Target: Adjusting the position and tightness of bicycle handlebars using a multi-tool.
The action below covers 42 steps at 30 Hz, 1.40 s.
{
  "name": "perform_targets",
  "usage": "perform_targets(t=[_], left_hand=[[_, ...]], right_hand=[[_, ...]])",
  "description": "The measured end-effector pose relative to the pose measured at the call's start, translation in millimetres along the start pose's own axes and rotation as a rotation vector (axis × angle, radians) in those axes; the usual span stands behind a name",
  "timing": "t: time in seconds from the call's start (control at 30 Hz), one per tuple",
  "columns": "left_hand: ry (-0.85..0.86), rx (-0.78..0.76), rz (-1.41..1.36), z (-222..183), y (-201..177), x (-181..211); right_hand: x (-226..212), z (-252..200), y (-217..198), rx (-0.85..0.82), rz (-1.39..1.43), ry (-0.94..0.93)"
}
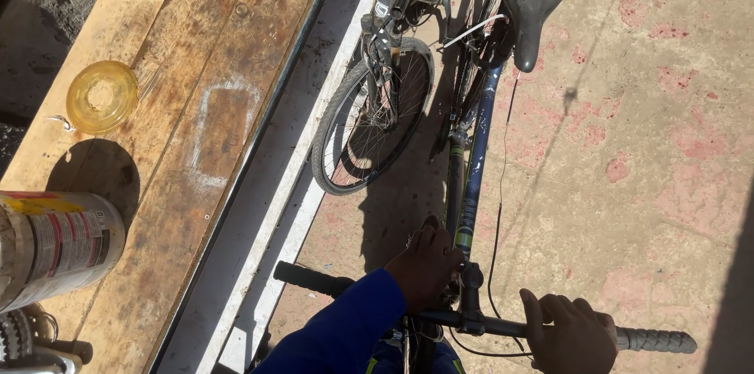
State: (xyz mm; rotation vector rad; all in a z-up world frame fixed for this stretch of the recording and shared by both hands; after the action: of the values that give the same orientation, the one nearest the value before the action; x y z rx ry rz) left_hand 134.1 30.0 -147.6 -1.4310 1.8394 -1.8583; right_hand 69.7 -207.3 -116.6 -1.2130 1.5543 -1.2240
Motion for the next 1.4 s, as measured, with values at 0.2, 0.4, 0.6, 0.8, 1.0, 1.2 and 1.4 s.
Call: perform_targets(t=[0.2,0.4,0.6,0.8,1.0,1.2,1.4], left_hand=[[-0.017,0.019,-0.080,-0.2,7.5,-6.8],[-0.069,0.141,-0.380,2.0,-7.1,-9.0],[-0.285,0.248,-0.591,12.9,-8.7,-19.4],[-0.384,0.345,-0.743,12.8,-4.5,-30.4],[-0.387,0.292,-0.927,12.1,-9.6,-35.1],[-0.230,0.321,-1.428,18.0,9.1,-54.1],[-0.367,0.100,-1.971,4.3,-0.3,-59.5]], right_hand=[[-9.7,-1.5,-9.2,0.063,-0.003,-0.065],[-19.8,2.9,-14.0,-0.051,-0.091,-0.030],[-29.2,9.2,-2.1,-0.086,-0.078,-0.057],[-40.4,9.7,1.1,-0.180,-0.125,-0.031],[-46.0,6.3,-2.9,0.042,-0.055,-0.121],[-51.4,7.9,-8.0,0.212,0.076,-0.245],[-55.4,6.7,-8.6,0.273,0.162,-0.306]])
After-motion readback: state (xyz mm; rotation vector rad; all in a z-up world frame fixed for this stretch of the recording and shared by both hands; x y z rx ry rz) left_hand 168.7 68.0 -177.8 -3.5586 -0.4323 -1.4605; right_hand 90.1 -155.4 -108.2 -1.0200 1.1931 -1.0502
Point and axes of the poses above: each hand's wrist, its own z-axis towards the middle knuckle, its own y-axis out of the palm, x = y × z, the point moved 1 cm from there along z, towards the middle knuckle, and after that the axes turned 9 degrees about -x, right-handed, at the moved point
